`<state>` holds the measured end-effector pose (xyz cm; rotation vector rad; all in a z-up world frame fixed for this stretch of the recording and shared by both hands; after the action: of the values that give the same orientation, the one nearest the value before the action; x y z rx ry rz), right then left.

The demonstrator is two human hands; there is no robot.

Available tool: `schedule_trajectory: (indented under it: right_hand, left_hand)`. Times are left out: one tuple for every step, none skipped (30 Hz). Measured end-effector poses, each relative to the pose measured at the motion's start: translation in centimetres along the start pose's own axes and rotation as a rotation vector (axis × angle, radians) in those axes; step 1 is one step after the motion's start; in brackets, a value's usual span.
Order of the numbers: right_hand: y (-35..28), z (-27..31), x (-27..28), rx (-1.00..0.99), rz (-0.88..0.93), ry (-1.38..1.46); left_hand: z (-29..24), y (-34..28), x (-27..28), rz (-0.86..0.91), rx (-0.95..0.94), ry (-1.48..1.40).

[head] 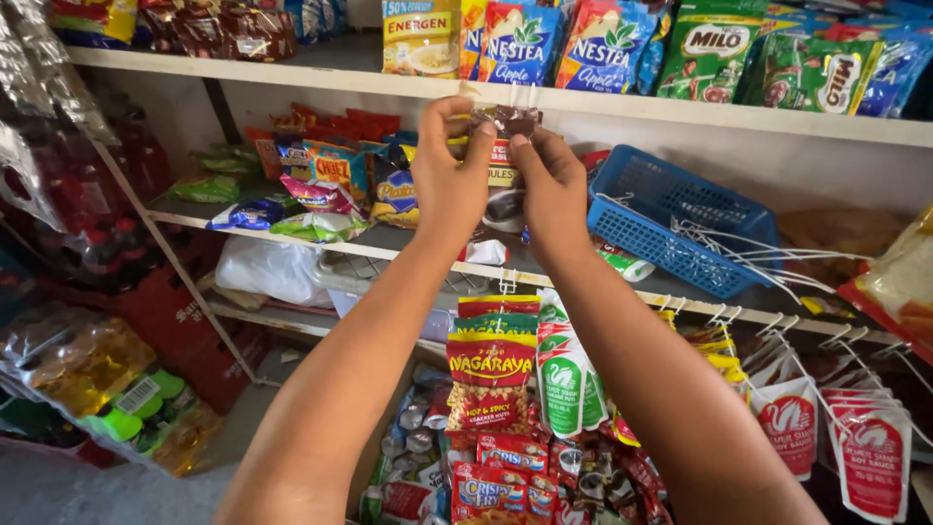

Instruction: Stocking and organizing various packaged food items and condiment packets on store shelves.

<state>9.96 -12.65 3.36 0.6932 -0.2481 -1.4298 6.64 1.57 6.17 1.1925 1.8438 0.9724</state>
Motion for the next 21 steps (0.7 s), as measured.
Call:
schedule_trajectory:
  right_hand:
    - [-0.2, -0.4, 0.2, -0.004, -0.004, 0.000]
    - [-0.6, -0.2, 0.5, 0.110, -0.041, -0.028]
    - [-1.1, 0.1, 0.8, 0.224, -0.076, -0.057]
    - [-1.4, -0.3, 1.4, 0.221, -0.080, -0.059]
    - [-1.9, 0.1, 1.8, 0.350, -0.119, -0.278]
    - [-2.4, 0.5, 1.9, 0.478, -0.157, -0.499]
    - [-2.1, -0.1, 2.3, 0.471, -0.160, -0.502]
    - [-1.7, -0.8, 2.5, 0.450, -0.144, -0.502]
    - [-1.4, -1.4, 2.9, 0.429, -0.130, -0.502]
    - [-0.6, -2.3, 3.6, 0.422, -0.135, -0.504]
    - [0.3, -3.7, 4.3, 0.313, -0.102, -0.475]
    - [1.1, -5.2, 5.0, 0.204, -0.068, -0.443]
    - [1.2, -5.3, 5.3, 0.192, -0.072, -0.444]
    - [1.4, -5.8, 5.5, 0.126, -0.025, -0.398]
    - [1.4, -6.4, 5.7, 0.057, 0.020, -0.351]
    - [1.1, -6.4, 6.1, 0.041, 0.015, -0.351]
    - [0.6, -6.3, 6.6, 0.058, -0.013, -0.462]
    - [0.1, -6.1, 7.1, 0.074, -0.039, -0.573]
    - [-1.1, -5.8, 7.7, 0.055, -0.042, -0.574]
    - [-2.5, -4.5, 7.8, 0.222, -0.010, -0.559]
    - [-4.0, -3.2, 8.0, 0.389, 0.028, -0.543]
  left_hand:
    - [0.3, -0.2, -0.2, 0.003, 0.004, 0.000]
    - [0.6, -0.3, -0.2, -0.027, 0.019, 0.025]
    - [1.0, -0.6, -0.2, -0.059, 0.035, 0.050]
    - [1.9, -0.7, -0.5, -0.056, 0.039, 0.050]
    - [2.4, -0.7, -0.7, -0.049, -0.016, 0.161]
    - [2.9, -0.8, -1.0, -0.042, -0.072, 0.272]
    - [3.4, -0.8, -1.2, -0.037, -0.066, 0.271]
    - [4.0, -0.9, -1.4, -0.046, -0.041, 0.269]
    - [4.6, -1.1, -1.6, -0.054, -0.016, 0.266]
    - [5.0, -1.1, -1.7, -0.047, -0.009, 0.265]
    - [5.1, -1.2, -2.1, 0.014, -0.055, 0.317]
    - [5.2, -1.3, -2.5, 0.076, -0.102, 0.368]
    - [6.4, -1.5, -2.8, 0.083, -0.091, 0.369]
    - [7.5, -1.8, -3.2, 0.120, -0.122, 0.405]
    - [8.7, -2.3, -3.6, 0.159, -0.149, 0.440]
    - [9.0, -2.7, -3.8, 0.169, -0.135, 0.441]
    - [9.3, -3.4, -3.8, 0.160, -0.135, 0.458]
    - [9.6, -4.2, -3.8, 0.153, -0.136, 0.474]
    - [7.6, -5.1, -3.7, 0.164, -0.119, 0.477]
    - [5.2, -5.9, -3.3, 0.118, -0.170, 0.519]
    - [2.9, -6.5, -3.1, 0.072, -0.223, 0.559]
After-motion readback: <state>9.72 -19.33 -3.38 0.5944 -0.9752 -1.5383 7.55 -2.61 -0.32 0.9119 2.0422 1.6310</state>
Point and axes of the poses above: each hand's wrist, its own y-axis towards the middle knuckle, its own x-axis out of the back of the hand, z = x × y, the point moved 6 cm from there along y, towards the middle knuckle, and after that the axes turned 6 degrees about -x, right-handed, at the moved point
